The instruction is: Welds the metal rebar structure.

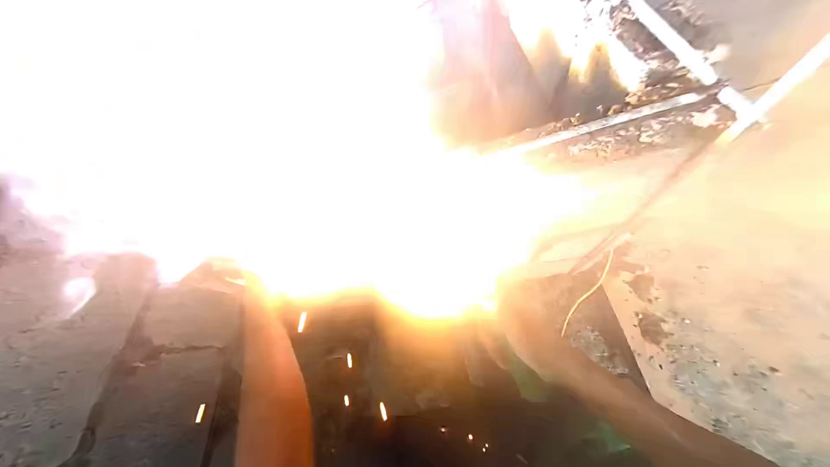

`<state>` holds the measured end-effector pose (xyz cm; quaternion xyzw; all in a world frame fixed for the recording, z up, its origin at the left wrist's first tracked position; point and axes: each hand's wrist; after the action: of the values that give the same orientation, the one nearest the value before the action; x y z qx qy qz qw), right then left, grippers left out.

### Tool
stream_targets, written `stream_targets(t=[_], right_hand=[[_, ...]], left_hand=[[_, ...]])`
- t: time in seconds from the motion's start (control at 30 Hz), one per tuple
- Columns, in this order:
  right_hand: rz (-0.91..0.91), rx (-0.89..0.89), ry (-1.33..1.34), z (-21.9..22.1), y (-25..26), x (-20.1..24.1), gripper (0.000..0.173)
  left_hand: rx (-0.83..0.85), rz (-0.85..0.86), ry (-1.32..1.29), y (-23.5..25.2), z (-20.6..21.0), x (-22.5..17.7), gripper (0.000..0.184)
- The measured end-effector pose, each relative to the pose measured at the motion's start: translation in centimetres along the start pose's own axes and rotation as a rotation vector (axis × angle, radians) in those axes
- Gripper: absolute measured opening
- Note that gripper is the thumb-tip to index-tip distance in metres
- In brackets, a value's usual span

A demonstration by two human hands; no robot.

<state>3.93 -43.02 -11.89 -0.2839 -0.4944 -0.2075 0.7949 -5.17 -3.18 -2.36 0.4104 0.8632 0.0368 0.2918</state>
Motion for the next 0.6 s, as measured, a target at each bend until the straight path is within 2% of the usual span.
stream_targets(t=[0.03, 0.07, 0.17, 0.27, 0.3, 0.33, 0.4, 0.43, 0.47, 0.53, 0.57, 0.6], right_hand=[[0.007, -0.003, -0.015, 0.2, -0.1, 0.3, 0.060], [0.018, -0.008, -0.038, 0.2, -0.2, 0.5, 0.062], [0.044, -0.011, -0.064, 0.1, -0.1, 0.3, 0.063], [0.031, -0.017, -0.047, 0.1, 0.0, 0.1, 0.065], [0.013, -0.015, -0.024, 0.2, 0.0, 0.2, 0.064], [0.007, -0.007, -0.006, 0.3, 0.0, 0.5, 0.060], [0.023, 0.008, 0.040, 0.5, -0.2, 1.2, 0.044], [0.034, 0.008, 0.052, 0.5, -0.2, 1.2, 0.042], [0.034, 0.008, 0.039, 0.4, -0.2, 1.0, 0.047], [0.018, 0.001, -0.021, 0.2, 0.0, 0.4, 0.060], [0.014, 0.002, -0.036, 0.1, 0.1, 0.2, 0.062], [0.017, 0.002, -0.043, 0.1, 0.1, 0.1, 0.063]], left_hand=[[-0.059, 0.173, 0.092, 2.7, 0.3, -1.0, 0.046], [-0.065, 0.260, 0.153, 4.7, 0.3, -1.6, 0.048], [-0.050, 0.329, 0.210, 6.4, 0.1, -1.9, 0.051], [-0.087, 0.321, 0.166, 4.9, 0.5, -1.0, 0.048], [-0.101, 0.238, 0.129, 3.1, 0.6, -0.8, 0.044], [-0.103, 0.066, 0.056, 1.1, 0.7, -1.2, 0.041], [0.011, -0.298, 0.029, -0.6, -0.4, -5.2, 0.042], [0.055, -0.341, 0.041, -0.1, -0.7, -6.7, 0.047], [0.029, -0.213, 0.085, 0.8, -0.3, -6.3, 0.045], [-0.100, 0.270, 0.176, 4.1, 0.6, -2.2, 0.048], [-0.108, 0.369, 0.195, 5.3, 0.5, -1.4, 0.052], [-0.087, 0.384, 0.194, 5.8, 0.3, -1.3, 0.053]])
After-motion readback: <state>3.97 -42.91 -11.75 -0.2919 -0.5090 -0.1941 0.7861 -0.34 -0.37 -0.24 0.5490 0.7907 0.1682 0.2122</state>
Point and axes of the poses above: each hand's wrist, its own y-axis towards the middle knuckle, its own z-axis out of the palm, x = y × z, and after that the axes turned 6 degrees about z, right-handed
